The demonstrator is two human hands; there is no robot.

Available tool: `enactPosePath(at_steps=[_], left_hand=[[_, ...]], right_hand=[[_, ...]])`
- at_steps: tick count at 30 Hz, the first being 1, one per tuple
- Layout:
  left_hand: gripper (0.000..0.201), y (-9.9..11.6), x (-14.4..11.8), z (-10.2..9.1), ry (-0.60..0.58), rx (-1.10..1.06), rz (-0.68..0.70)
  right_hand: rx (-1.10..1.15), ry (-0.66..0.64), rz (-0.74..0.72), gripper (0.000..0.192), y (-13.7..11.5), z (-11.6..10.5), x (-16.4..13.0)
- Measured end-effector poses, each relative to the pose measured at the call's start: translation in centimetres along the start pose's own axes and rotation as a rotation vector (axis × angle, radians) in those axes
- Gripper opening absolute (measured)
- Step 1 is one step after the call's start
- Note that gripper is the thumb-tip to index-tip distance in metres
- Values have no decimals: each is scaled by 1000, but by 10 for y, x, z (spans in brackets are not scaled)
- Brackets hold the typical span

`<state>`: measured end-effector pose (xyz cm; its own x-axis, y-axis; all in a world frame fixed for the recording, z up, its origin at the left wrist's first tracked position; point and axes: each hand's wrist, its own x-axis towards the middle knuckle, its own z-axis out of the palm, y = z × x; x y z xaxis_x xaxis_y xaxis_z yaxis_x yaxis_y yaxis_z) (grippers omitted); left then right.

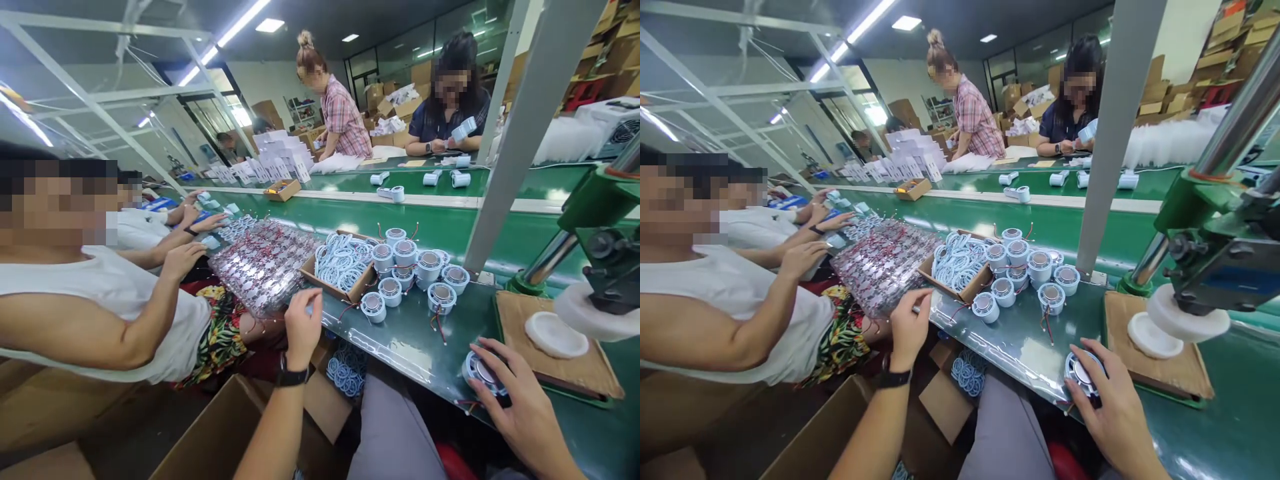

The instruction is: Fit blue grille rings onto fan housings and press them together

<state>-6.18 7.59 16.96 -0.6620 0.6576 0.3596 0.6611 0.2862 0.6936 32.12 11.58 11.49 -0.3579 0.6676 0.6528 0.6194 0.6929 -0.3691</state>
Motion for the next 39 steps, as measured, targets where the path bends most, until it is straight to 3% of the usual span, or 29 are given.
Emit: enactPosePath(at_steps=[3, 5, 10, 16, 23, 27, 30, 33, 37, 39], left_hand=[[22, 29, 50, 9, -113, 111, 132], [28, 40, 68, 19, -179, 185, 169], [25, 46, 79, 25, -195, 305, 185], [25, 38, 74, 2, -90, 361, 171], [27, 41, 71, 10, -290, 412, 208], [27, 47, 73, 22, -325, 430, 175], [24, 55, 73, 23, -275, 400, 139], [24, 64, 68, 13, -120, 328, 102], [42, 76, 29, -6, 47, 158, 86], [42, 81, -10, -10, -29, 25, 112]], right_hand=[[16, 0, 2, 34, 1, -1, 1], [24, 3, 12, 33, 1, -2, 1], [44, 20, 26, 34, -3, -3, 3], [65, 34, 31, 33, -5, -2, 2], [40, 37, -11, 31, -4, -4, 5], [55, 36, -8, 30, -7, -7, 5], [71, 34, 2, 27, -10, -9, 5], [89, 27, 17, 26, -12, -10, 6], [126, 95, 42, 34, -16, -14, 8], [177, 209, 63, 34, -25, -20, 5]])
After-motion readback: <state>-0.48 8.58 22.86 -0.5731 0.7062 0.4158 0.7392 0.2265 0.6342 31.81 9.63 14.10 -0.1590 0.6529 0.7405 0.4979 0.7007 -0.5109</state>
